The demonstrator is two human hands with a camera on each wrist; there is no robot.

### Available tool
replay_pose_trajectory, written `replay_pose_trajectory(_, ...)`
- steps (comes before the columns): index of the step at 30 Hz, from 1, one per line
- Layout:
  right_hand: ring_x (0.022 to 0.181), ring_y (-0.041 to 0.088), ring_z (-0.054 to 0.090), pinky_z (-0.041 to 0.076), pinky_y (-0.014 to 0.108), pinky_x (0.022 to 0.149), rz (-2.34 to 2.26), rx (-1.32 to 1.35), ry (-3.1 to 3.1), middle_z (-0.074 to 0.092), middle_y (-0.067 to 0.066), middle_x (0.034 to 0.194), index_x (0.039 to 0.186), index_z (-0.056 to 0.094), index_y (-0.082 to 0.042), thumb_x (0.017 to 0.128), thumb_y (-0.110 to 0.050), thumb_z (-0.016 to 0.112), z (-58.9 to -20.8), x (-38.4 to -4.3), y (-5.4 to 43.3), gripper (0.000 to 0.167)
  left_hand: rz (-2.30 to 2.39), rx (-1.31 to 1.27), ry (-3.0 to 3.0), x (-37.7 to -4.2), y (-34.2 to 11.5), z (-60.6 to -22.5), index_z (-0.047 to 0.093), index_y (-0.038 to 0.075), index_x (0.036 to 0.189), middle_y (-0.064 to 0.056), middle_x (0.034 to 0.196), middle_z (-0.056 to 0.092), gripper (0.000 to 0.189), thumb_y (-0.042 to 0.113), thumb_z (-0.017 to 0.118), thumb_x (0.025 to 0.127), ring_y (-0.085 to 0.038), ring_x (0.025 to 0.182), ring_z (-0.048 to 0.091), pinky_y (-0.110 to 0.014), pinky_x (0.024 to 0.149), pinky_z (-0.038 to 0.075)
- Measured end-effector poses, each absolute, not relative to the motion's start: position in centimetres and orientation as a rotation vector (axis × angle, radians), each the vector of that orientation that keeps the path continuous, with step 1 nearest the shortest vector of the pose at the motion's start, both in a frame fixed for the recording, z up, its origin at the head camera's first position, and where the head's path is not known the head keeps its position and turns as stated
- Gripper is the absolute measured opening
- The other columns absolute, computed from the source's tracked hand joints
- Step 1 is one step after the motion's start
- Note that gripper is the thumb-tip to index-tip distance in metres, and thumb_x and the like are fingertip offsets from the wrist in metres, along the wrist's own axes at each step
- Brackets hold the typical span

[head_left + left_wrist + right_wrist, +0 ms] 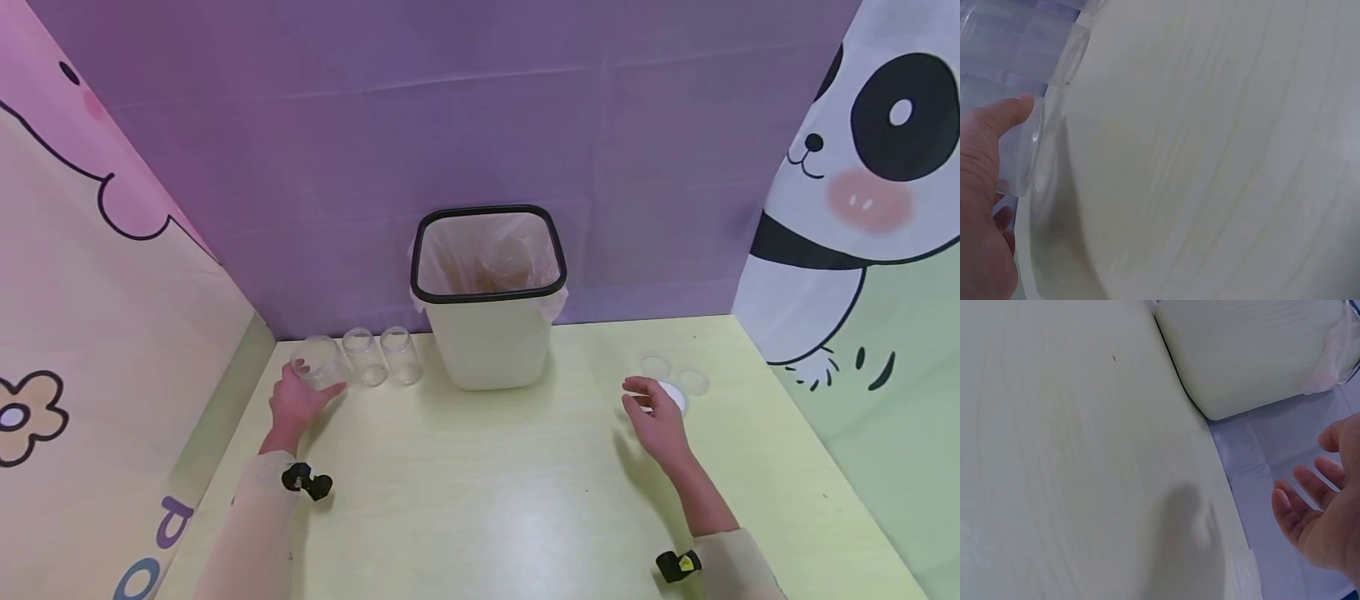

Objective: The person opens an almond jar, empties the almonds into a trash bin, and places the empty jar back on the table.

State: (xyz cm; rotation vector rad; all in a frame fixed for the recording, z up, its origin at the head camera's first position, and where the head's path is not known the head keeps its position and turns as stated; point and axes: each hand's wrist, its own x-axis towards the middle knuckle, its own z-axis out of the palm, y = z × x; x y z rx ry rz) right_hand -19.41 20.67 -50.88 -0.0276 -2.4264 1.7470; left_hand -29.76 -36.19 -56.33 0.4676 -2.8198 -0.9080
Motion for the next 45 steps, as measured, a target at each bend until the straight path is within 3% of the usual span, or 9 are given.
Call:
replay_pose_trajectory(10,0.100,0.024,0.059,0.045,0.015,0.077,1.724,-0.030,-2.438,0.058,0.025,0.123,0.124,0.054,0.006,0.097,-0.004,0.055,-53.8,-20.5,21.5,0.029,-0.896,0.500,-2.847,-29.0,-36.1,-56.8,0.027,0.001,0.145,-0.026,0.133,0.045,0.101,0.052,0.078,0.075,-0.052,0.120,0.041,-0.062,0.096,0.029)
replay_pose_trajectory(18,0.094,0.011,0.059,0.046,0.017,0.078,1.730,-0.026,-2.423,0.060,0.025,0.120,0.122,0.056,0.006,0.096,-0.006,0.057,-54.1,-20.0,21.4,0.028,-0.915,0.516,-2.853,-29.1,-36.1,-57.2,0.025,0.001,0.146,-0.030,0.134,0.043,0.103,0.053,0.077,0.075,-0.052,0.120,0.041,-0.063,0.096,0.029)
replay_pose_trajectory(25,0.091,0.003,0.058,0.046,0.016,0.077,1.728,-0.025,-2.426,0.061,0.024,0.119,0.121,0.058,0.005,0.096,-0.006,0.058,-54.5,-20.0,21.4,0.027,-0.964,0.541,-2.874,-28.7,-36.4,-57.3,0.014,-0.002,0.149,-0.034,0.140,0.035,0.113,0.051,0.079,0.074,-0.054,0.125,0.034,-0.066,0.099,0.026)
replay_pose_trajectory(32,0.105,0.028,0.060,0.046,0.019,0.080,1.630,0.046,-2.475,0.060,0.022,0.121,0.123,0.057,0.002,0.096,-0.008,0.058,-54.0,-20.3,21.4,0.029,-1.046,0.522,-2.811,-27.5,-36.7,-56.4,0.008,0.001,0.152,-0.029,0.145,0.032,0.114,0.041,0.082,0.074,-0.055,0.126,0.031,-0.068,0.097,0.023)
replay_pose_trajectory(35,0.110,0.039,0.056,0.049,0.031,0.088,1.582,0.123,-2.492,0.058,0.025,0.123,0.126,0.055,0.004,0.095,-0.006,0.059,-53.7,-20.8,21.5,0.032,-1.017,0.500,-2.779,-26.9,-36.9,-55.9,0.007,0.001,0.152,-0.031,0.144,0.031,0.116,0.043,0.081,0.074,-0.055,0.126,0.030,-0.069,0.096,0.022)
replay_pose_trajectory(39,0.117,0.046,0.050,0.043,0.055,0.093,1.469,0.226,-2.543,0.053,0.027,0.129,0.131,0.050,0.006,0.094,-0.005,0.060,-52.9,-21.4,21.5,0.041,-0.886,0.426,-2.762,-25.8,-36.6,-54.6,0.017,-0.002,0.150,-0.033,0.141,0.033,0.107,0.047,0.077,0.077,-0.055,0.125,0.032,-0.070,0.093,0.024)
replay_pose_trajectory(45,0.129,0.044,0.038,0.034,0.057,0.101,1.157,0.339,-2.653,0.040,0.026,0.141,0.139,0.042,0.004,0.091,-0.015,0.064,-51.4,-22.0,20.2,0.057,-0.668,0.255,-2.748,-24.1,-35.1,-52.5,0.042,-0.001,0.137,-0.029,0.133,0.044,0.075,0.045,0.068,0.084,-0.053,0.119,0.039,-0.069,0.090,0.026)
